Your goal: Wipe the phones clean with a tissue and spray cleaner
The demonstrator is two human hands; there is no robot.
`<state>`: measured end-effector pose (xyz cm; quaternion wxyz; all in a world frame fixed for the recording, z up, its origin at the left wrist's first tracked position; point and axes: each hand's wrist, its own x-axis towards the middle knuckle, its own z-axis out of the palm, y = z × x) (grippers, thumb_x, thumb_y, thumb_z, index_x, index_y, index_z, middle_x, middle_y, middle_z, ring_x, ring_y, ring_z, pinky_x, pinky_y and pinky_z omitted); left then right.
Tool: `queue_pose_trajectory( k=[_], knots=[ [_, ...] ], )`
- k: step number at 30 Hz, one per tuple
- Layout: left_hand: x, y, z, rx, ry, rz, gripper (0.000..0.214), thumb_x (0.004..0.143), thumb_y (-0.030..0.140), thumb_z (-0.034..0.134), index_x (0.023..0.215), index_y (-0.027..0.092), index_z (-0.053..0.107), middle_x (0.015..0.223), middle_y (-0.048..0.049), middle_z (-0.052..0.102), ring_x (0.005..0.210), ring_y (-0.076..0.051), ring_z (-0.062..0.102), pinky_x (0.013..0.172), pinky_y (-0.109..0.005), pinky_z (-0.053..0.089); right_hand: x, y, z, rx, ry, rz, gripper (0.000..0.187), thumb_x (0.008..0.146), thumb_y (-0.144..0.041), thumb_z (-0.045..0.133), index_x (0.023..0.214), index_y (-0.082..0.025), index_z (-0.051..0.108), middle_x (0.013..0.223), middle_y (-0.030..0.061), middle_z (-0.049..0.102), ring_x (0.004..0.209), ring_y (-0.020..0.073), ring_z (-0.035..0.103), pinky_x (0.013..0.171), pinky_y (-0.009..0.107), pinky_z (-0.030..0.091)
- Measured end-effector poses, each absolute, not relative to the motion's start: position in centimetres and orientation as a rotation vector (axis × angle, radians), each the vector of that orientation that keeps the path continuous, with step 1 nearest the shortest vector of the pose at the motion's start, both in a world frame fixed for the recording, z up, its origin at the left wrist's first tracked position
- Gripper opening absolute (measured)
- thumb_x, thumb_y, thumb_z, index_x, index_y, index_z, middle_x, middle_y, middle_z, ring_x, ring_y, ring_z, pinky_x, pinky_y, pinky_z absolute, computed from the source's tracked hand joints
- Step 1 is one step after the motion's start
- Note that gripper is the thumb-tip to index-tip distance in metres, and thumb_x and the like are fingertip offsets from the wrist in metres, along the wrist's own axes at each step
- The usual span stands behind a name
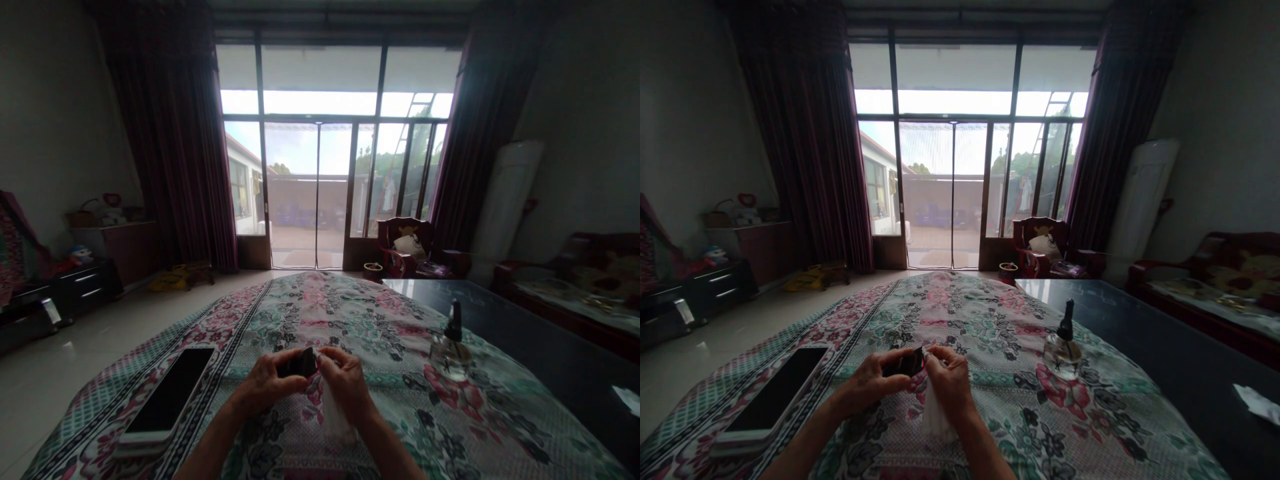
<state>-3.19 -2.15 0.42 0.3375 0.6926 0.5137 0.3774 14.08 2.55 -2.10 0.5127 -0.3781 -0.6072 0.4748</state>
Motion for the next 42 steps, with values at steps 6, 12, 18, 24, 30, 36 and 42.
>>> queue_pose_trajectory(
  k=[6, 12, 18, 24, 30, 36, 42],
  knots=[
    [-2.7, -2.0, 0.3, 1.802, 1.297, 0.978, 0.051, 0.069, 0.031, 0.069, 0.119, 0.022, 0.064, 0.106, -0.0001, 0.07, 0.095, -0.023, 0.061, 0.083, -0.028, 0.046, 14.1, 3.0, -2.7, -0.909, -1.335, 1.187, 0.027, 0.069, -0.039, 0.063, 0.075, -0.014, 0.072, 0.068, 0.0032, 0.066, 0.064, 0.0166, 0.056, 0.062, 0.025, 0.044],
    [-3.9, -1.7, 0.0, 1.724, 1.359, 1.009, 0.055, 0.071, 0.033, 0.067, 0.124, 0.019, 0.06, 0.104, -0.0016, 0.071, 0.094, -0.024, 0.062, 0.082, -0.03, 0.047, 14.3, 2.6, -2.0, -0.803, -1.383, 1.348, 0.024, 0.067, -0.037, 0.067, 0.073, -0.014, 0.071, 0.063, 0.0013, 0.063, 0.057, 0.0127, 0.051, 0.054, 0.022, 0.04],
    [-5.7, -1.7, -0.4, 1.563, 1.133, 1.057, 0.059, 0.073, 0.037, 0.066, 0.127, 0.016, 0.057, 0.119, -0.0069, 0.066, 0.112, -0.028, 0.056, 0.093, -0.035, 0.044, 14.8, 2.6, -1.0, -0.709, -1.263, 1.494, 0.027, 0.064, -0.039, 0.07, 0.075, -0.014, 0.069, 0.062, 0.0006, 0.062, 0.053, 0.0105, 0.049, 0.051, 0.02, 0.038],
    [-5.1, -2.1, 0.1, 1.52, 1.069, 1.052, 0.064, 0.07, 0.047, 0.068, 0.127, 0.017, 0.057, 0.115, -0.0064, 0.068, 0.114, -0.029, 0.055, 0.097, -0.038, 0.043, 14.6, 3.0, -1.2, -0.732, -1.302, 1.403, 0.034, 0.066, -0.044, 0.07, 0.081, -0.014, 0.07, 0.065, 0.0027, 0.065, 0.056, 0.0134, 0.054, 0.054, 0.023, 0.043],
    [-5.0, -2.0, -0.2, 1.536, 1.065, 1.058, 0.059, 0.071, 0.043, 0.069, 0.124, 0.019, 0.06, 0.114, -0.006, 0.068, 0.111, -0.028, 0.056, 0.097, -0.039, 0.043, 14.1, 2.8, -1.7, -0.784, -1.479, 1.115, 0.026, 0.075, -0.04, 0.064, 0.082, -0.015, 0.072, 0.076, 0.0041, 0.068, 0.069, 0.0166, 0.06, 0.063, 0.025, 0.047],
    [-5.1, -1.8, -0.5, 1.538, 1.084, 1.055, 0.061, 0.071, 0.045, 0.069, 0.125, 0.02, 0.059, 0.115, -0.0058, 0.068, 0.11, -0.028, 0.057, 0.095, -0.037, 0.044, 13.9, 2.5, -1.5, -0.799, -1.549, 0.931, 0.021, 0.077, -0.034, 0.061, 0.079, -0.017, 0.072, 0.08, 0.0052, 0.07, 0.077, 0.0191, 0.062, 0.071, 0.027, 0.048],
    [-4.5, -2.1, 0.3, 1.617, 1.109, 1.006, 0.055, 0.074, 0.037, 0.066, 0.125, 0.019, 0.059, 0.107, -0.0056, 0.071, 0.105, -0.027, 0.058, 0.092, -0.037, 0.045, 13.9, 2.5, -1.5, -0.838, -1.501, 1.009, 0.022, 0.076, -0.035, 0.061, 0.078, -0.016, 0.072, 0.077, 0.0051, 0.069, 0.075, 0.0193, 0.061, 0.069, 0.026, 0.047]
  ],
)
